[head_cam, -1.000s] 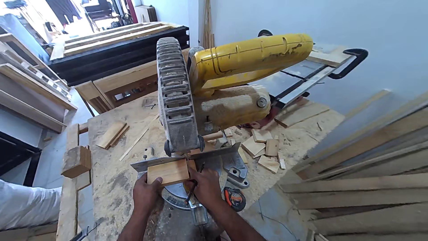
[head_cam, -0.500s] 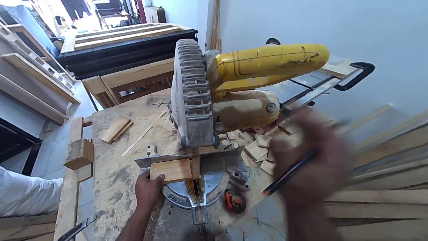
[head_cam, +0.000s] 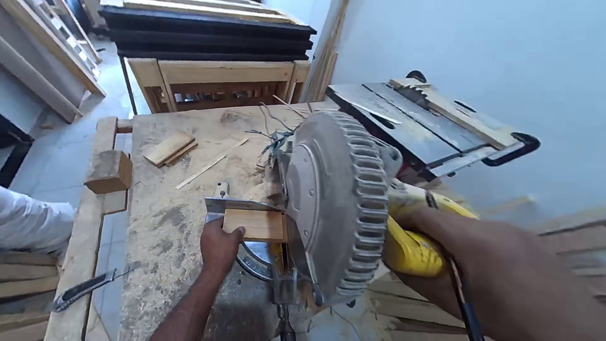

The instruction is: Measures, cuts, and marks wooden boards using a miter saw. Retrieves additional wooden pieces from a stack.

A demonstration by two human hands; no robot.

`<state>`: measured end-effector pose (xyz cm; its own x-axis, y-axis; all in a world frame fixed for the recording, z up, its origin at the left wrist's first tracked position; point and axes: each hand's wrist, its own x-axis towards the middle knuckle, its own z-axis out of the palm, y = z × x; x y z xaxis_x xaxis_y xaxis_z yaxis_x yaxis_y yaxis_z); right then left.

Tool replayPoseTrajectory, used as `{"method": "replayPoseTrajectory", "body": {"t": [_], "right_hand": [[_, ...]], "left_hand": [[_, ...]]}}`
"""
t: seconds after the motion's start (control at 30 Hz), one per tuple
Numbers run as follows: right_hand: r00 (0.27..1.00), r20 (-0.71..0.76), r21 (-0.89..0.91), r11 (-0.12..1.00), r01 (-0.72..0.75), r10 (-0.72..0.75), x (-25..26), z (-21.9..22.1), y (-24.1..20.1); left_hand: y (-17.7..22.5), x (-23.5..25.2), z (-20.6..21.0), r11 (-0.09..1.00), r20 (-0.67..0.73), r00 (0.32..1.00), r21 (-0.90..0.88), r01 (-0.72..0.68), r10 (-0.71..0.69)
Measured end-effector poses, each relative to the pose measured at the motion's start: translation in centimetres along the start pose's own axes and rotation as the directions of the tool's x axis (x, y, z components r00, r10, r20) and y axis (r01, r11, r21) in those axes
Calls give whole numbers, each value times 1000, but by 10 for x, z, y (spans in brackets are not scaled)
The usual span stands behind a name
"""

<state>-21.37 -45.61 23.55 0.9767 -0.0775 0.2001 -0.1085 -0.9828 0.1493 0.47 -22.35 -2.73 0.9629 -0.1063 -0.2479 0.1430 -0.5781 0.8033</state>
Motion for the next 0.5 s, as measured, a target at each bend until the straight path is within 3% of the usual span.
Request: {"method": "replayPoseTrajectory", "body": {"t": [0.07, 0.33, 0.5], "right_hand": [[998, -55, -15, 1000, 15, -16, -12, 7, -9], [999, -22, -61, 998, 32, -33, -30, 28, -15], [997, -78, -52, 999, 15, -19, -16, 47, -26]], "left_hand": [[1, -1, -1, 1000, 5, 1000, -18, 6, -6], [4, -2, 3, 999, 21, 999, -24, 28, -27], [15, 11, -6, 1000, 69, 997, 3, 30, -30]]}}
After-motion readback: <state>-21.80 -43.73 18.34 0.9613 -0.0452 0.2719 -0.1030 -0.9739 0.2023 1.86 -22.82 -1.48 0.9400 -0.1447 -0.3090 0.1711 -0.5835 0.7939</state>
